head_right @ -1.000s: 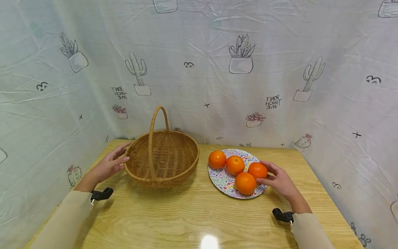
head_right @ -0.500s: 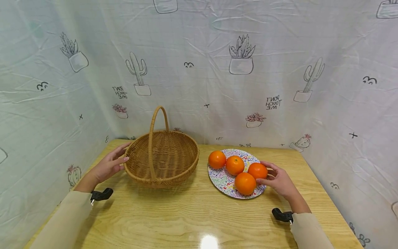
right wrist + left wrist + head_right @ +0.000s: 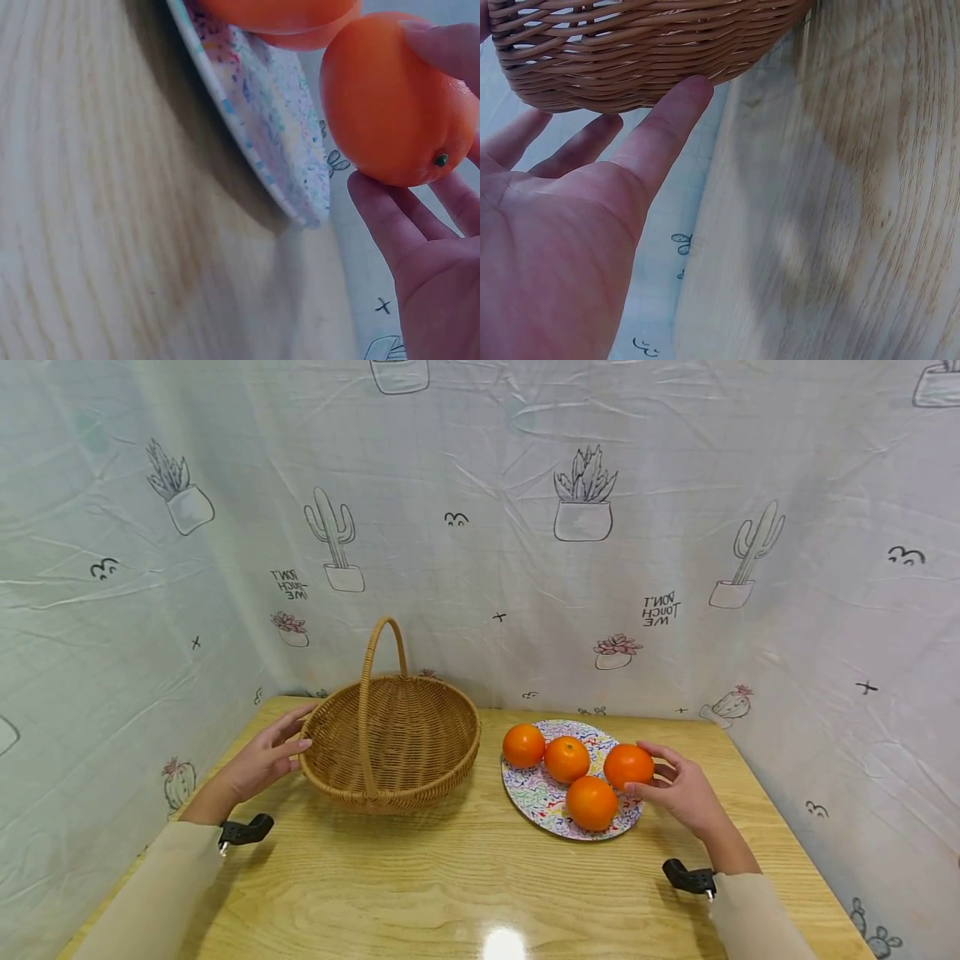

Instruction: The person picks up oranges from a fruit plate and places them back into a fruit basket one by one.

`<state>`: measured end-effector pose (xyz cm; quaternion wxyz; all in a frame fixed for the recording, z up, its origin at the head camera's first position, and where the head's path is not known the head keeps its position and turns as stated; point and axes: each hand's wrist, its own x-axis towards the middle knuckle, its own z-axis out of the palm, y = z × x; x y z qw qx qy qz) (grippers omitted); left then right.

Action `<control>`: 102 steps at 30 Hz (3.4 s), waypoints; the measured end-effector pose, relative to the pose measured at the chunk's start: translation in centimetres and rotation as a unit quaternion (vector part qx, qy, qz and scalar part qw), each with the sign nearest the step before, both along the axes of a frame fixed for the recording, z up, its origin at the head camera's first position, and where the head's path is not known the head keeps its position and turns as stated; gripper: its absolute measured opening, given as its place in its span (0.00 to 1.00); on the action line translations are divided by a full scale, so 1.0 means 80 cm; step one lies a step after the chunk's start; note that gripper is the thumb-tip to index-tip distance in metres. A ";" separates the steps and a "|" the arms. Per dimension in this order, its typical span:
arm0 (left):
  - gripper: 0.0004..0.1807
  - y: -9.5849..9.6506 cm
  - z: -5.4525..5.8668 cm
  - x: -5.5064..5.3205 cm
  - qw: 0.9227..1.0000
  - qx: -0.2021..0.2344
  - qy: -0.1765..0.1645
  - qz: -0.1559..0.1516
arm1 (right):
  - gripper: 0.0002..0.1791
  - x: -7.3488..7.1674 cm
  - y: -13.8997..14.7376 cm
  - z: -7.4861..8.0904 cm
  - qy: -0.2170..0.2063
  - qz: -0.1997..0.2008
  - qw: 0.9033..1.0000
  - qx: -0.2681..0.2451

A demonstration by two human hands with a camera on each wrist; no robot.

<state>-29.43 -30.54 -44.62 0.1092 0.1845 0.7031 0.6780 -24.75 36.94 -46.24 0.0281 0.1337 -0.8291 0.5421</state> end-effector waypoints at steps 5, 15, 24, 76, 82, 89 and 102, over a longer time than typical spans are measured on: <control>0.40 0.000 0.000 0.001 1.000 -0.001 0.000 0.000 | 0.39 0.003 -0.004 0.014 0.020 -0.011 1.000 0.012; 0.40 0.001 0.000 0.002 1.000 0.001 0.001 0.001 | 0.38 0.004 -0.030 0.035 0.020 -0.029 0.999 0.002; 0.40 0.003 0.002 0.002 1.000 -0.004 0.001 0.003 | 0.36 0.003 -0.064 0.049 0.017 -0.003 0.998 -0.053; 0.40 0.002 0.003 0.003 1.000 -0.007 0.003 -0.012 | 0.39 -0.041 -0.254 0.136 -0.024 0.077 0.990 -0.117; 0.40 0.001 0.001 0.003 1.000 -0.011 0.004 -0.007 | 0.37 -0.052 -0.275 0.135 -0.026 0.078 0.991 -0.105; 0.40 0.003 0.002 0.003 1.000 -0.008 0.003 -0.008 | 0.38 -0.066 -0.298 0.130 -0.038 0.090 0.988 -0.116; 0.39 0.002 0.003 0.000 1.000 -0.003 0.000 -0.011 | 0.36 -0.094 -0.334 0.132 -0.050 0.074 0.991 -0.103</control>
